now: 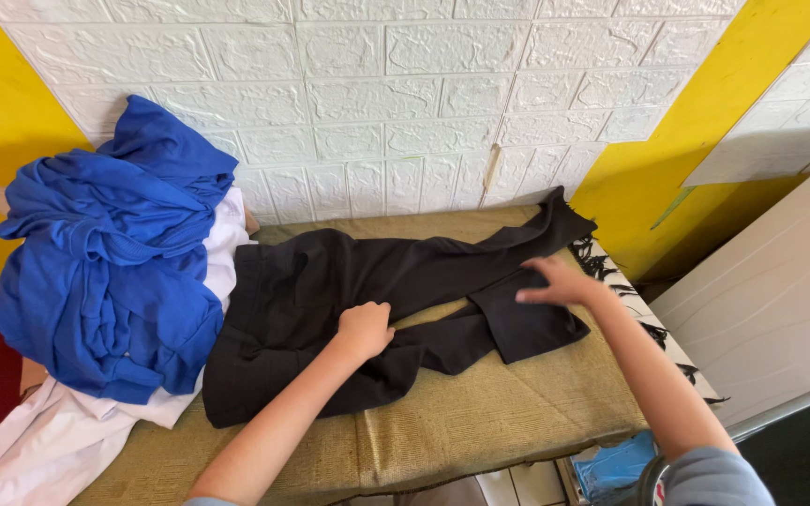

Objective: The person picks up a pair of black trousers from a pile, spreads them flat on a table covered with a green cloth, aligns the legs, folds them in half lengthwise, and then folds them into a small rectangle by hand before placing them into a laundry basket.

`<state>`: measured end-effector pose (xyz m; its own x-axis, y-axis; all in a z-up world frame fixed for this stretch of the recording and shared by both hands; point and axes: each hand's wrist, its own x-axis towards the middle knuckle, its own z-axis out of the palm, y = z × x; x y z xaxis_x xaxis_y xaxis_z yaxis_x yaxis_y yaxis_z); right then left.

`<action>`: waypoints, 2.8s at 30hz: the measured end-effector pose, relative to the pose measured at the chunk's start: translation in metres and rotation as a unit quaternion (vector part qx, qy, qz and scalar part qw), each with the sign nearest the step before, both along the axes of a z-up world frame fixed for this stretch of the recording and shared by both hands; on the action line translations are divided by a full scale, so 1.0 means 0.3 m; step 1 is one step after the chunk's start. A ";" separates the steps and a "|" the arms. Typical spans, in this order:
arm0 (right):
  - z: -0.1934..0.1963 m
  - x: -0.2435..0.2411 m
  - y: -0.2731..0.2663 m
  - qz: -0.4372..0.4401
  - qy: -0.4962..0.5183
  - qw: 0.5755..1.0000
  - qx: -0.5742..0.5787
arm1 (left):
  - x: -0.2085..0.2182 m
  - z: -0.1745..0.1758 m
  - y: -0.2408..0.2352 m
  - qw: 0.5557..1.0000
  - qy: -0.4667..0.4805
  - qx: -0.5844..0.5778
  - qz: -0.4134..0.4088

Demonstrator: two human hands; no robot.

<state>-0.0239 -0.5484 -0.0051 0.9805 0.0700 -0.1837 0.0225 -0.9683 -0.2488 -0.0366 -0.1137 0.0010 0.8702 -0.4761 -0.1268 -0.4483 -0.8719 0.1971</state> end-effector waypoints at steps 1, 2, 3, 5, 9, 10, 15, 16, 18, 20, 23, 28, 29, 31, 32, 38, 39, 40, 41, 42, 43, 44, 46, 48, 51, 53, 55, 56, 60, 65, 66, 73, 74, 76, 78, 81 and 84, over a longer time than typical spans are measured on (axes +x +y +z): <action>-0.031 -0.041 0.049 0.014 0.017 0.999 -0.026 | -0.007 -0.020 -0.010 1.000 -0.024 -0.008 0.006; -0.045 -0.063 0.069 0.029 0.035 0.997 -0.055 | -0.012 -0.038 -0.022 0.999 -0.047 -0.017 0.015; -0.039 -0.061 0.060 0.044 0.050 0.997 -0.050 | -0.009 -0.050 -0.034 0.994 -0.106 0.000 0.005; -0.021 -0.074 0.001 0.070 0.080 0.994 -0.038 | -0.013 -0.067 -0.053 0.974 -0.223 0.035 -0.020; 0.111 -0.136 -0.074 -0.040 0.276 0.951 -0.131 | -0.010 -0.070 -0.071 0.972 -0.205 -0.034 -0.111; 0.149 -0.158 -0.053 -0.088 0.292 0.935 -0.183 | -0.010 -0.077 -0.083 0.978 -0.168 -0.056 -0.113; 0.231 -0.198 0.032 -0.122 0.231 0.911 -0.318 | 0.020 -0.153 -0.152 0.987 -0.142 -0.054 -0.059; 0.205 -0.173 0.038 -0.105 0.166 0.934 -0.297 | 0.026 -0.168 -0.163 0.982 -0.174 -0.051 -0.050; 0.128 -0.126 0.042 -0.069 0.035 0.965 -0.249 | 0.034 -0.176 -0.166 0.977 -0.205 -0.051 -0.039; 0.042 -0.068 0.080 -0.011 -0.112 0.961 -0.253 | 0.027 -0.144 -0.156 0.977 -0.203 -0.055 -0.035; -0.063 0.001 0.168 0.006 -0.198 0.937 -0.287 | -0.033 -0.052 -0.114 0.987 -0.117 -0.097 -0.047; -0.133 0.121 0.083 -0.124 -0.213 0.942 -0.226 | -0.103 0.055 -0.049 0.985 -0.009 -0.130 -0.116; -0.146 0.140 0.043 -0.169 -0.197 0.949 -0.180 | -0.107 0.071 -0.045 0.984 0.016 -0.125 -0.129; -0.171 0.174 -0.046 -0.149 -0.327 0.933 -0.008 | -0.105 0.095 -0.049 0.984 0.052 -0.106 -0.135; -0.179 0.181 -0.091 -0.137 -0.387 0.909 0.078 | -0.104 0.105 -0.050 0.983 0.070 -0.097 -0.139; -0.097 0.076 -0.317 -0.139 -0.357 0.921 -0.076 | -0.107 0.098 -0.083 0.986 0.061 -0.069 -0.136; -0.076 0.037 -0.349 -0.160 -0.307 0.935 -0.075 | -0.115 0.087 -0.082 0.983 0.063 -0.071 -0.154; -0.049 0.007 -0.384 -0.175 -0.234 0.952 -0.088 | -0.111 0.084 -0.083 0.980 0.060 -0.074 -0.172; -0.035 -0.017 -0.408 -0.183 -0.158 0.965 -0.099 | -0.107 0.086 -0.079 0.977 0.057 -0.076 -0.190; -0.035 -0.046 -0.426 -0.186 -0.077 0.973 -0.110 | -0.108 0.091 -0.071 0.974 0.080 -0.095 -0.187; -0.044 -0.074 -0.437 -0.177 -0.010 0.977 -0.119 | -0.104 0.103 -0.057 0.971 0.102 -0.114 -0.184; -0.058 -0.102 -0.444 -0.160 0.057 0.978 -0.122 | -0.099 0.115 -0.043 0.967 0.125 -0.133 -0.180; -0.078 -0.144 -0.437 -0.138 0.194 0.963 -0.129 | -0.087 0.148 0.000 0.956 0.105 -0.216 -0.167; -0.075 -0.174 -0.404 -0.176 0.177 0.953 -0.173 | -0.074 0.185 0.062 0.959 0.058 -0.256 -0.103; -0.057 -0.178 -0.295 -0.158 0.151 0.955 -0.199 | -0.060 0.213 0.205 0.973 -0.084 -0.202 0.071; -0.043 -0.161 -0.202 -0.098 0.148 0.970 -0.168 | -0.054 0.197 0.313 0.948 -0.234 -0.159 0.145; -0.013 -0.100 -0.089 -0.016 0.146 0.984 -0.102 | -0.059 0.163 0.414 0.923 -0.291 -0.102 0.229; 0.010 -0.081 -0.032 -0.003 0.134 0.987 -0.091 | -0.069 0.144 0.457 0.916 -0.293 -0.078 0.262; 0.091 0.020 0.253 0.047 0.063 0.994 -0.075 | -0.117 0.070 0.561 0.898 -0.263 -0.011 0.352; 0.119 0.047 0.636 0.156 -0.029 0.987 0.015 | -0.108 0.009 0.585 0.896 -0.151 0.029 0.416; 0.123 0.025 0.709 0.186 -0.034 0.978 0.083 | -0.101 0.003 0.582 0.896 -0.140 0.012 0.422; 0.144 -0.190 1.079 0.280 -0.032 0.951 0.130 | -0.121 0.023 0.713 0.924 0.091 -0.078 0.363; 0.150 -0.208 1.092 0.268 -0.015 0.956 0.117 | -0.141 0.022 0.733 0.922 0.072 -0.100 0.367; 0.153 -0.218 1.118 0.260 0.009 0.962 0.089 | -0.173 0.026 0.767 0.918 0.031 -0.142 0.370; 0.153 -0.214 1.108 0.267 0.025 0.962 0.058 | -0.218 0.046 0.820 0.913 -0.022 -0.153 0.377; 0.151 -0.202 1.105 0.254 0.115 0.957 0.081 | -0.261 0.051 0.863 0.926 -0.021 -0.127 0.354; 0.164 -0.175 1.105 0.245 0.141 0.958 0.043 | -0.246 0.052 0.899 0.940 0.002 -0.149 0.307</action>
